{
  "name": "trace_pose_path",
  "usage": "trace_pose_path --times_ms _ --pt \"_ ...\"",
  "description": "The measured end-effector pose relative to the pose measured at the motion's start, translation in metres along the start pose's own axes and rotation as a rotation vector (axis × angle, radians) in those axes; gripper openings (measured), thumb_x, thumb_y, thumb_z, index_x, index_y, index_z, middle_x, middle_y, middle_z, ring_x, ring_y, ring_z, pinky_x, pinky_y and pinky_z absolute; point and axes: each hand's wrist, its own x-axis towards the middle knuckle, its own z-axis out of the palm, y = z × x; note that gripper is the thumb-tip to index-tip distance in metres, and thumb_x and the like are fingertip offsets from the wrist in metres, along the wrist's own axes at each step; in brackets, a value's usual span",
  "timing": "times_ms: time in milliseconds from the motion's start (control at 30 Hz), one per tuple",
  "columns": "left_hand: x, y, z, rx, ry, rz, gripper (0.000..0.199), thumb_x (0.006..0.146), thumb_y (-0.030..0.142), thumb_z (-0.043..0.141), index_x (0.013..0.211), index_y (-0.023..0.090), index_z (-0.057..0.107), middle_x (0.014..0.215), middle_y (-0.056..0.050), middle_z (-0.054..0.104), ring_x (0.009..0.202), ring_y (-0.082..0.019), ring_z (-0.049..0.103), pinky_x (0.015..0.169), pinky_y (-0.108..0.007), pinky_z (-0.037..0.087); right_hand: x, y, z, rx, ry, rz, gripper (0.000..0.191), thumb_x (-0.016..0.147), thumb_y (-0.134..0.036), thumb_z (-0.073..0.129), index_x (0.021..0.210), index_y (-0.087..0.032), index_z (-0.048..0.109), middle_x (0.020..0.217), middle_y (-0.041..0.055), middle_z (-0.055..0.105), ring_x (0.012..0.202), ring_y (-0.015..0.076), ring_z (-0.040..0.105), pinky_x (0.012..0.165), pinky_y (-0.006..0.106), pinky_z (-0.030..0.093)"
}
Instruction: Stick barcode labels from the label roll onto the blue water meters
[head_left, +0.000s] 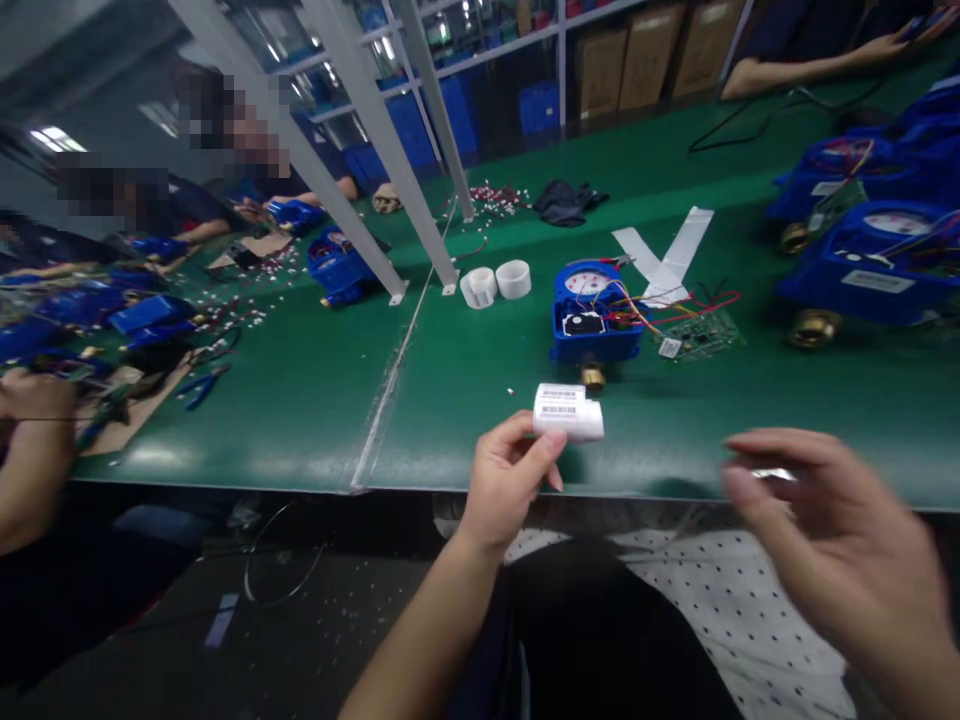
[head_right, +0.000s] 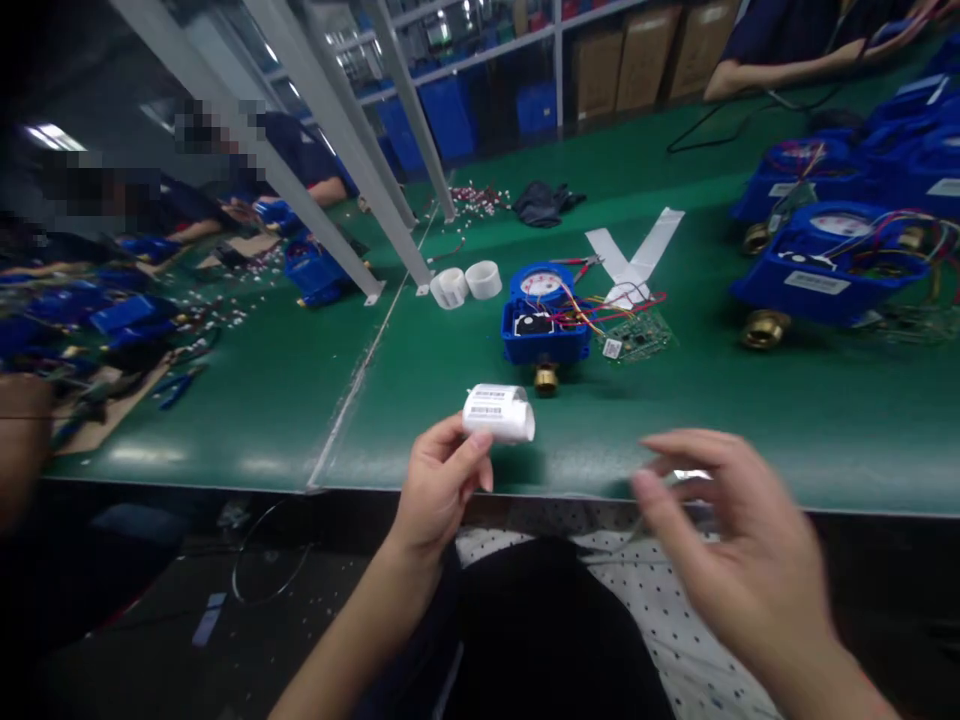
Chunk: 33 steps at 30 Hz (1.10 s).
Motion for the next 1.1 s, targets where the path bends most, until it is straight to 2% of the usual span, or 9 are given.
trace_pose_path --times_ms 33,100,200,367,433,567,833,967,1100 --pt "-0.012 -0.003 0.005 -0.028 -0.002 -0.056 0.022 0.091 0.041 0.073 0.095 0.020 0.074 0.077 0.001 0.066 0.044 -0.003 0.051 0.039 -0.015 0.031 -0.005 -0.004 0.010 0.014 -0.104 -0.020 0.024 0.093 -0.035 0.071 0.117 -0.029 0.068 0.109 0.0070 0.062 0.083 0.0180 0.064 0.063 0.030 0.055" --pt "-0.027 -0.005 0.011 -0.054 0.001 -0.128 0.024 0.091 0.042 0.074 0.097 0.019 0.072 0.068 0.003 0.065 0.041 -0.003 0.052 0.037 -0.014 0.029 -0.012 -0.012 0.026 0.059 -0.217 -0.037 0.025 0.095 -0.033 0.069 0.120 -0.029 0.066 0.111 0.0057 0.058 0.086 0.0163 0.061 0.065 0.028 0.055" --pt "-0.038 -0.002 0.014 -0.029 -0.010 -0.163 0.027 0.090 0.043 0.075 0.095 0.017 0.069 0.068 0.002 0.068 0.042 -0.005 0.057 0.039 -0.013 0.036 -0.015 -0.021 0.038 0.110 -0.238 -0.036 0.021 0.096 -0.030 0.068 0.117 -0.028 0.067 0.105 0.0037 0.055 0.080 0.0137 0.057 0.062 0.025 0.050" --pt "-0.043 0.004 0.018 0.026 -0.010 -0.150 0.028 0.091 0.046 0.072 0.093 0.018 0.067 0.068 0.000 0.071 0.049 -0.010 0.067 0.044 -0.015 0.044 -0.020 -0.024 0.039 0.223 -0.289 0.039 0.003 0.098 -0.026 0.068 0.098 -0.025 0.071 0.088 0.0008 0.056 0.070 0.0117 0.052 0.056 0.024 0.041" --pt "-0.044 0.004 0.020 0.039 -0.006 -0.135 0.028 0.092 0.047 0.070 0.094 0.019 0.067 0.069 0.000 0.071 0.054 -0.012 0.070 0.045 -0.015 0.045 -0.025 -0.021 0.040 0.281 -0.292 0.091 0.006 0.098 -0.026 0.068 0.092 -0.025 0.070 0.085 0.0005 0.056 0.073 0.0128 0.053 0.059 0.025 0.042" --pt "-0.045 0.001 0.022 0.051 0.011 -0.118 0.029 0.094 0.048 0.067 0.097 0.019 0.067 0.070 -0.001 0.072 0.059 -0.013 0.073 0.048 -0.016 0.048 -0.034 -0.017 0.045 0.346 -0.255 0.155 0.005 0.098 -0.025 0.068 0.094 -0.025 0.071 0.090 0.0021 0.059 0.084 0.0156 0.057 0.067 0.027 0.044" --pt "-0.047 0.000 0.025 -0.001 0.072 -0.098 0.033 0.095 0.051 0.065 0.101 0.019 0.062 0.077 -0.001 0.074 0.053 -0.011 0.071 0.042 -0.014 0.044 -0.038 -0.019 0.051 0.394 -0.213 0.112 0.007 0.098 -0.021 0.067 0.095 -0.026 0.069 0.092 0.0005 0.056 0.085 0.0130 0.054 0.070 0.023 0.045" --pt "-0.047 -0.001 0.024 -0.020 0.060 -0.092 0.031 0.097 0.049 0.063 0.103 0.019 0.061 0.080 -0.002 0.075 0.053 -0.010 0.070 0.043 -0.014 0.044 -0.038 -0.020 0.053 0.366 -0.202 0.094 0.005 0.097 -0.021 0.068 0.096 -0.025 0.069 0.092 0.0010 0.056 0.083 0.0132 0.055 0.067 0.024 0.046" --pt "-0.047 -0.001 0.024 -0.003 0.043 -0.091 0.030 0.098 0.049 0.063 0.106 0.020 0.060 0.080 -0.002 0.076 0.050 -0.010 0.069 0.042 -0.016 0.044 -0.038 -0.021 0.053 0.305 -0.188 0.092 0.007 0.092 -0.022 0.075 0.095 -0.025 0.069 0.087 0.0001 0.054 0.073 0.0124 0.053 0.058 0.025 0.044"
